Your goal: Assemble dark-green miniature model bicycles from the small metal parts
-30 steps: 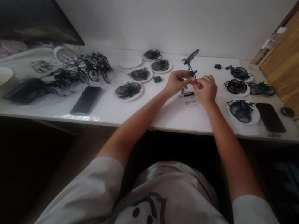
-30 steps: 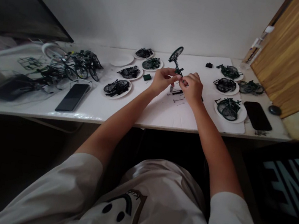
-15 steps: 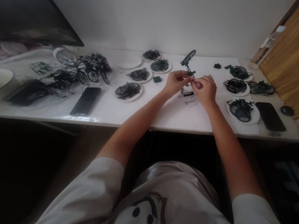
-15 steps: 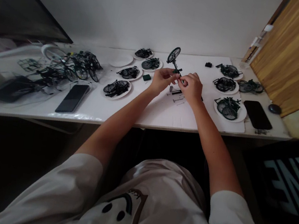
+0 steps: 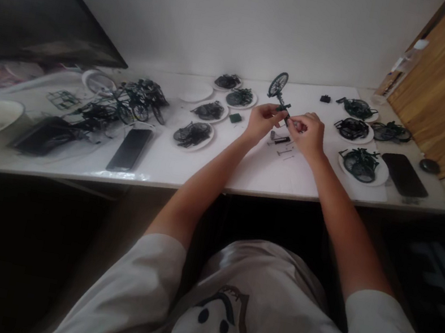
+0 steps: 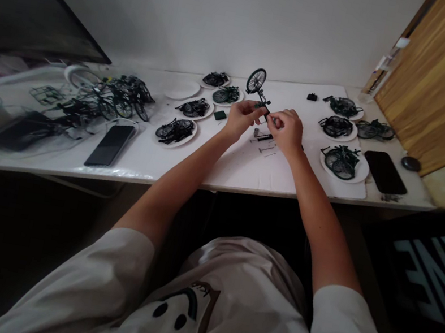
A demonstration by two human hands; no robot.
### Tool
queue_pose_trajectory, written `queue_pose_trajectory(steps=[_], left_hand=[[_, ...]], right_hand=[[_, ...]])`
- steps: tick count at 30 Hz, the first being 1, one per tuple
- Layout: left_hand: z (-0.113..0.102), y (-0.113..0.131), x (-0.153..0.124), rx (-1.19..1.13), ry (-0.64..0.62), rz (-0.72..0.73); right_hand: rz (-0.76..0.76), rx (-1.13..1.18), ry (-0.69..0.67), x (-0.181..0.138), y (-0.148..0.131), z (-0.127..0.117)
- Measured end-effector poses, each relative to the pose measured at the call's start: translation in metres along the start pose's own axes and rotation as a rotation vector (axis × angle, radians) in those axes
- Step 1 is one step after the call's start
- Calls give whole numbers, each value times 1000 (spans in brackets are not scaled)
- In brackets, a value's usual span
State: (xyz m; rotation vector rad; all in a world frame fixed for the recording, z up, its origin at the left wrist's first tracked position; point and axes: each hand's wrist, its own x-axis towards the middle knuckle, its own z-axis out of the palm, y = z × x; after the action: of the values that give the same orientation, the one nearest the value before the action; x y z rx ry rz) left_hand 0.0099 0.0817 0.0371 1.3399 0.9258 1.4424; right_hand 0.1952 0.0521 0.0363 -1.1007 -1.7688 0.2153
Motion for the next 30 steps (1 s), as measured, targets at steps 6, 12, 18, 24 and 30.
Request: queue_pose_trajectory(steps=[6,12,18,24,30], left_hand=[[-2,-3,2,3,3,4],[0,-2,-1,-31,0,-10],[5,3,-3,-38,77,-46],[9,1,-2,-31,130,-67],[13,-2,-3,-93,155,-30]], right_hand=[[27,-16,60,0,-3,-3],[10,-62,53,0,-1,-4],[-33,-122,47,1,4,-3],[-59,-207,41,1,5,-3],[-25,-344,1,1,-4,-2]])
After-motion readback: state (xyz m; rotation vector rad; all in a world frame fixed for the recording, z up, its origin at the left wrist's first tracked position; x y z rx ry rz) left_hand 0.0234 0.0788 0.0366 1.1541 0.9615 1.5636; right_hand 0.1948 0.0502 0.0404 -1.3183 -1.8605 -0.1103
